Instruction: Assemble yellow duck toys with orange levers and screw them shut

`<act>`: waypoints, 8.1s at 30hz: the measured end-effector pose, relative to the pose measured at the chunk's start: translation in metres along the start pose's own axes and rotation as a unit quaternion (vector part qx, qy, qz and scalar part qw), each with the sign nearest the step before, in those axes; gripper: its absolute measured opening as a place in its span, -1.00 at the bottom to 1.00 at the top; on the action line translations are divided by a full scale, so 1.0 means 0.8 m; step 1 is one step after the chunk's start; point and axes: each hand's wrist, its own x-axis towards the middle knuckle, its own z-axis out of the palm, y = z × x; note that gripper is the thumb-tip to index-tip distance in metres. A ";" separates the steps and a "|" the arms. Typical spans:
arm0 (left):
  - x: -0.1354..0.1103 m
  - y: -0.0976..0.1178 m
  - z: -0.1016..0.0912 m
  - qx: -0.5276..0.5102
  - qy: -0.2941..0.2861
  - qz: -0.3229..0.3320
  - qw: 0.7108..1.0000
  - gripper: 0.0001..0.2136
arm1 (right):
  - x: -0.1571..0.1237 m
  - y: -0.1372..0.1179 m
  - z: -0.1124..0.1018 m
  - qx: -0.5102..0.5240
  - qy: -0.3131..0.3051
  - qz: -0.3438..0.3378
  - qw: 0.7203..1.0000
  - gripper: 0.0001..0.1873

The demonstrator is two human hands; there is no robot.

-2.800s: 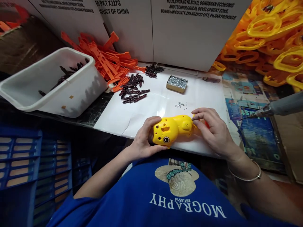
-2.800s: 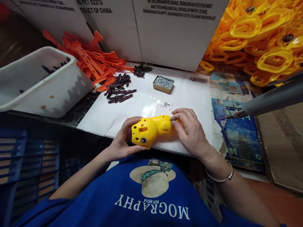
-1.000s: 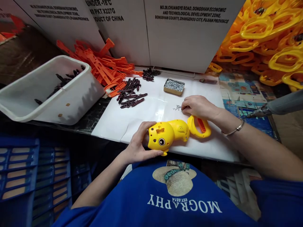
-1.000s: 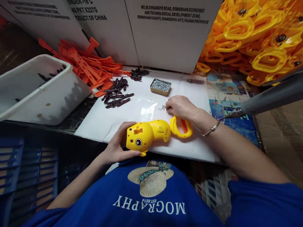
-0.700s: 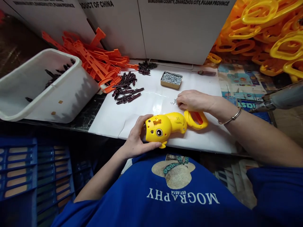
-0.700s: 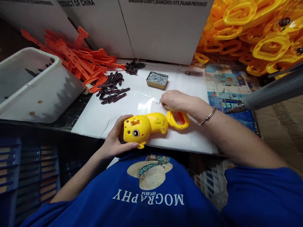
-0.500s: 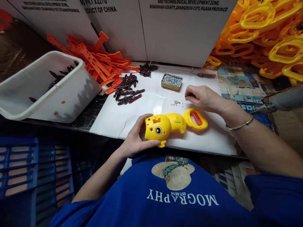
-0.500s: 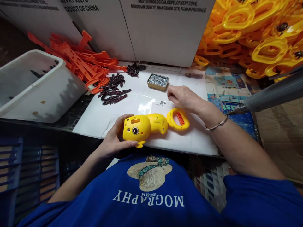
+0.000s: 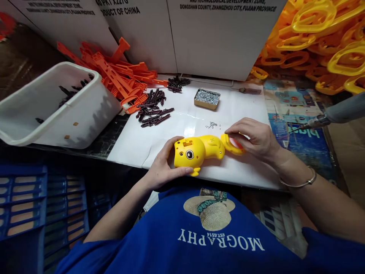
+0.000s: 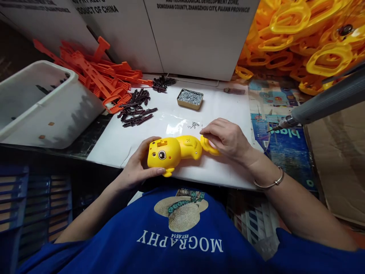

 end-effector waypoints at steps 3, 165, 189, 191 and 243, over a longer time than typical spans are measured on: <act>0.001 0.000 0.000 0.011 0.002 0.017 1.000 -0.26 | -0.012 -0.021 -0.002 0.033 0.014 -0.002 0.999 -0.78; 0.002 -0.014 -0.005 0.164 -0.035 0.189 0.967 -0.23 | -0.039 0.030 -0.032 0.325 -0.100 0.490 0.802 -0.53; -0.012 -0.022 -0.021 0.152 -0.012 0.165 0.974 -0.24 | -0.034 0.030 -0.021 0.394 -0.065 0.498 0.770 -0.47; -0.012 -0.022 -0.020 0.154 -0.011 0.167 0.974 -0.24 | -0.036 0.028 -0.021 0.394 -0.070 0.497 0.770 -0.47; -0.014 -0.020 -0.025 0.187 0.020 0.152 0.970 -0.24 | -0.088 -0.013 0.038 0.059 0.086 0.076 0.992 -0.93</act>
